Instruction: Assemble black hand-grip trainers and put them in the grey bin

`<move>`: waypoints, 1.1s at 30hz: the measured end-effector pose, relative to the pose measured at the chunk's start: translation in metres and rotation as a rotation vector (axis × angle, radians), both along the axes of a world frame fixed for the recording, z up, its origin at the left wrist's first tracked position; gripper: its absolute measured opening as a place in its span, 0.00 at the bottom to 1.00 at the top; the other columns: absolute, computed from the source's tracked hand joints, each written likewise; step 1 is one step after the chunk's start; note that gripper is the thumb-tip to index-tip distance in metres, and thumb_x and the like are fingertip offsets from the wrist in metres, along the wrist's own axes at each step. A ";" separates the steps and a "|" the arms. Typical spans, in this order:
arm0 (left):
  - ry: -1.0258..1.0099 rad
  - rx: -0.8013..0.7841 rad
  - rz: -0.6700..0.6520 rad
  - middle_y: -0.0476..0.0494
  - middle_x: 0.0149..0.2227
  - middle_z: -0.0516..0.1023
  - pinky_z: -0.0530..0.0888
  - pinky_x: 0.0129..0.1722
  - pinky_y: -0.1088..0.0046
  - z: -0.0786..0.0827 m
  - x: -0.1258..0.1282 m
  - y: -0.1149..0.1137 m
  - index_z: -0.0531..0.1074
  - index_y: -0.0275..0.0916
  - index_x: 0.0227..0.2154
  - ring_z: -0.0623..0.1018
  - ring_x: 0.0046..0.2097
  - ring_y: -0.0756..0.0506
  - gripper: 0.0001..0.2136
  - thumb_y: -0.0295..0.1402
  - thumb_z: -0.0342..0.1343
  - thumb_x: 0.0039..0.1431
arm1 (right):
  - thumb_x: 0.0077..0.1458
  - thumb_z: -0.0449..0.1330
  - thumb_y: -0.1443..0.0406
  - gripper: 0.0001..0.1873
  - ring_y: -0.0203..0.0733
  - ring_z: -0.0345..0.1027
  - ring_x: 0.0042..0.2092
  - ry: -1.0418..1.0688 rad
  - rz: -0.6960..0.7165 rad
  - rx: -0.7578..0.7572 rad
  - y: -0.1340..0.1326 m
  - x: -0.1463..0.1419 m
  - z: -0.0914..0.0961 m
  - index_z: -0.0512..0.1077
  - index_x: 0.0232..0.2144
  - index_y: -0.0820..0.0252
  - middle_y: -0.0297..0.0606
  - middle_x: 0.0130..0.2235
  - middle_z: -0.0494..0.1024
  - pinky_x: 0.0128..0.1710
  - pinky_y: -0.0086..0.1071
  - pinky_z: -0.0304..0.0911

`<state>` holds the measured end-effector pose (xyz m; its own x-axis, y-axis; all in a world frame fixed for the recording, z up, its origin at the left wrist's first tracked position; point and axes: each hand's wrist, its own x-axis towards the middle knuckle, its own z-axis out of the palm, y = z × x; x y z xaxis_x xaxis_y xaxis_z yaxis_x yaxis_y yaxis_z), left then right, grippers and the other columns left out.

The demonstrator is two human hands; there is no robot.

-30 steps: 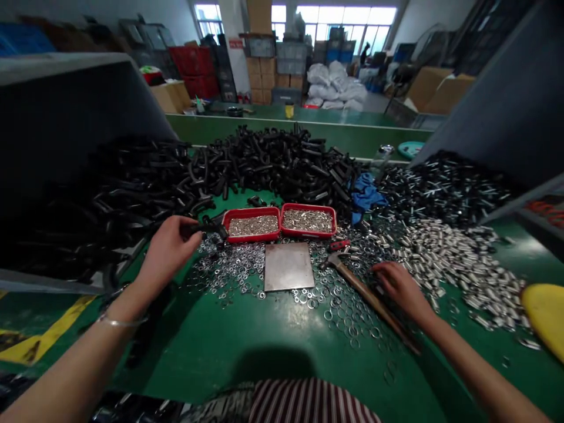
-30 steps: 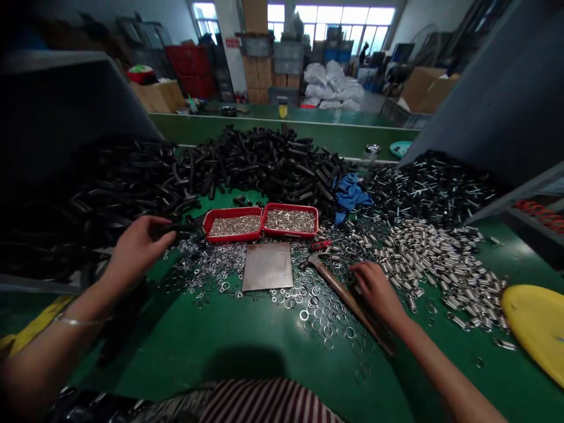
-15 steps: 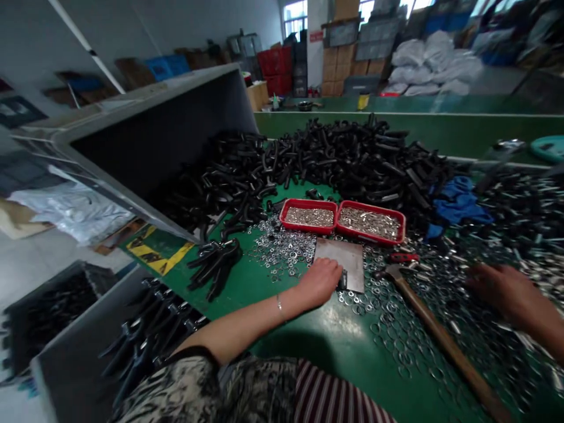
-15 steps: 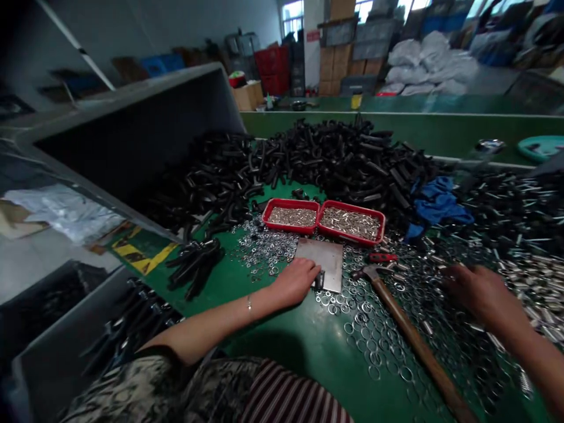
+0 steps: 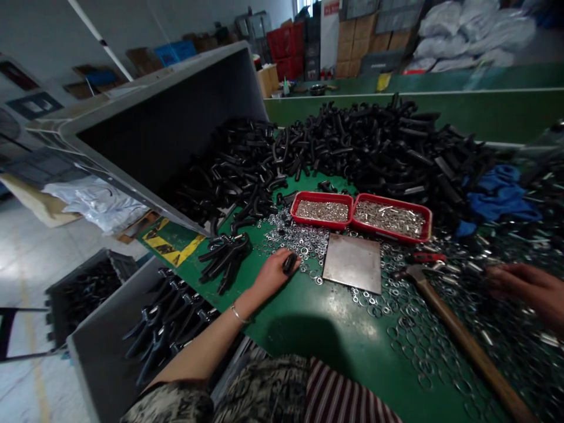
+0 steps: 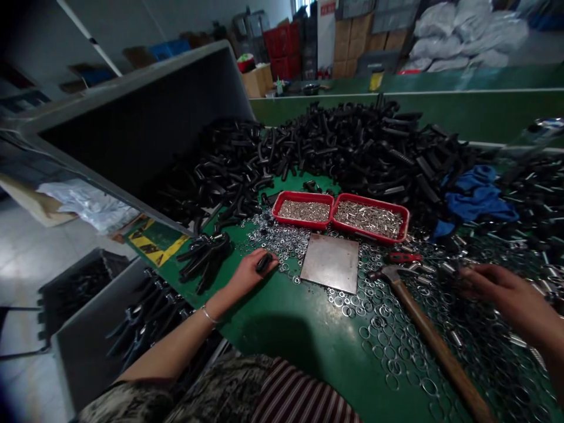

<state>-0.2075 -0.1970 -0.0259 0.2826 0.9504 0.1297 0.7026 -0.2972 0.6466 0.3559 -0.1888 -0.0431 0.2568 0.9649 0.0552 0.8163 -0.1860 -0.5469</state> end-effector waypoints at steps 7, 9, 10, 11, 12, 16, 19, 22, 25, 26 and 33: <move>0.396 0.046 -0.147 0.42 0.45 0.75 0.72 0.48 0.67 -0.019 0.003 0.001 0.74 0.42 0.48 0.75 0.46 0.43 0.13 0.25 0.50 0.65 | 0.59 0.51 0.52 0.26 0.51 0.72 0.35 -0.052 -0.066 -0.059 0.014 -0.091 0.020 0.72 0.53 0.59 0.52 0.37 0.79 0.38 0.45 0.63; 0.457 0.066 -0.121 0.40 0.44 0.75 0.72 0.48 0.66 -0.020 0.012 0.007 0.74 0.40 0.48 0.75 0.46 0.42 0.13 0.25 0.49 0.64 | 0.59 0.53 0.53 0.25 0.49 0.72 0.34 0.095 -0.007 -0.053 0.014 -0.116 0.025 0.70 0.55 0.58 0.46 0.35 0.79 0.39 0.44 0.63; 0.473 0.065 -0.096 0.40 0.44 0.75 0.72 0.48 0.66 -0.020 0.015 0.010 0.73 0.39 0.48 0.75 0.46 0.42 0.14 0.24 0.49 0.64 | 0.59 0.55 0.53 0.25 0.48 0.72 0.34 0.209 0.042 -0.050 0.014 -0.129 0.027 0.70 0.54 0.57 0.45 0.36 0.79 0.39 0.43 0.64; 0.476 0.062 -0.067 0.39 0.44 0.75 0.72 0.48 0.66 -0.019 0.018 0.013 0.73 0.39 0.48 0.75 0.46 0.42 0.14 0.23 0.48 0.63 | 0.59 0.56 0.52 0.24 0.47 0.72 0.34 0.336 0.093 -0.054 0.013 -0.141 0.028 0.70 0.53 0.57 0.43 0.36 0.79 0.40 0.42 0.65; 0.464 0.058 -0.042 0.39 0.44 0.74 0.72 0.48 0.66 -0.018 0.020 0.014 0.73 0.39 0.49 0.75 0.46 0.42 0.15 0.22 0.48 0.62 | 0.57 0.59 0.50 0.24 0.47 0.72 0.35 0.445 0.135 -0.058 0.013 -0.153 0.028 0.71 0.51 0.56 0.42 0.36 0.78 0.39 0.42 0.66; 0.315 0.024 -0.132 0.42 0.45 0.74 0.72 0.47 0.69 -0.013 0.026 0.000 0.73 0.41 0.47 0.75 0.46 0.44 0.13 0.23 0.49 0.63 | 0.48 0.68 0.49 0.22 0.45 0.72 0.37 0.599 0.240 -0.074 0.007 -0.197 0.017 0.71 0.38 0.56 0.39 0.36 0.78 0.39 0.39 0.67; 0.290 -0.008 -0.234 0.43 0.42 0.75 0.72 0.46 0.68 -0.015 0.035 -0.020 0.73 0.42 0.46 0.75 0.44 0.43 0.11 0.26 0.50 0.64 | 0.48 0.69 0.50 0.21 0.42 0.73 0.34 0.744 0.224 -0.111 0.002 -0.224 0.005 0.67 0.35 0.55 0.34 0.32 0.77 0.36 0.35 0.68; 0.315 -0.016 -0.191 0.42 0.42 0.75 0.72 0.47 0.66 -0.020 0.044 -0.031 0.73 0.42 0.46 0.75 0.45 0.42 0.12 0.24 0.50 0.63 | 0.49 0.69 0.51 0.21 0.37 0.70 0.28 0.936 0.172 -0.128 -0.004 -0.241 -0.003 0.66 0.35 0.54 0.32 0.31 0.77 0.30 0.32 0.67; 0.272 -0.051 -0.115 0.42 0.41 0.75 0.72 0.46 0.67 -0.023 0.048 -0.030 0.72 0.42 0.41 0.75 0.44 0.42 0.09 0.25 0.51 0.62 | 0.52 0.68 0.53 0.19 0.36 0.71 0.32 1.239 0.194 -0.117 -0.008 -0.249 -0.008 0.68 0.40 0.54 0.36 0.41 0.79 0.34 0.34 0.70; 0.250 -0.064 -0.091 0.43 0.40 0.75 0.72 0.45 0.67 -0.024 0.048 -0.029 0.72 0.42 0.40 0.75 0.43 0.43 0.07 0.26 0.51 0.62 | 0.52 0.68 0.54 0.19 0.36 0.71 0.33 1.301 0.190 -0.105 -0.009 -0.250 -0.009 0.69 0.42 0.53 0.36 0.43 0.79 0.36 0.34 0.70; -0.054 -0.083 0.073 0.45 0.33 0.76 0.72 0.42 0.68 -0.019 0.045 -0.018 0.69 0.40 0.35 0.77 0.36 0.45 0.08 0.37 0.50 0.67 | 0.54 0.68 0.55 0.21 0.32 0.62 0.27 1.434 0.164 -0.138 -0.011 -0.240 -0.009 0.72 0.47 0.54 0.34 0.36 0.78 0.27 0.28 0.62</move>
<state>-0.1626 -0.2148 -0.0450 0.2072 0.9762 0.0632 0.6841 -0.1908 0.7039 0.1157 -0.2001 -0.0517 -0.1016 0.9646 -0.2432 -0.3902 -0.2635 -0.8822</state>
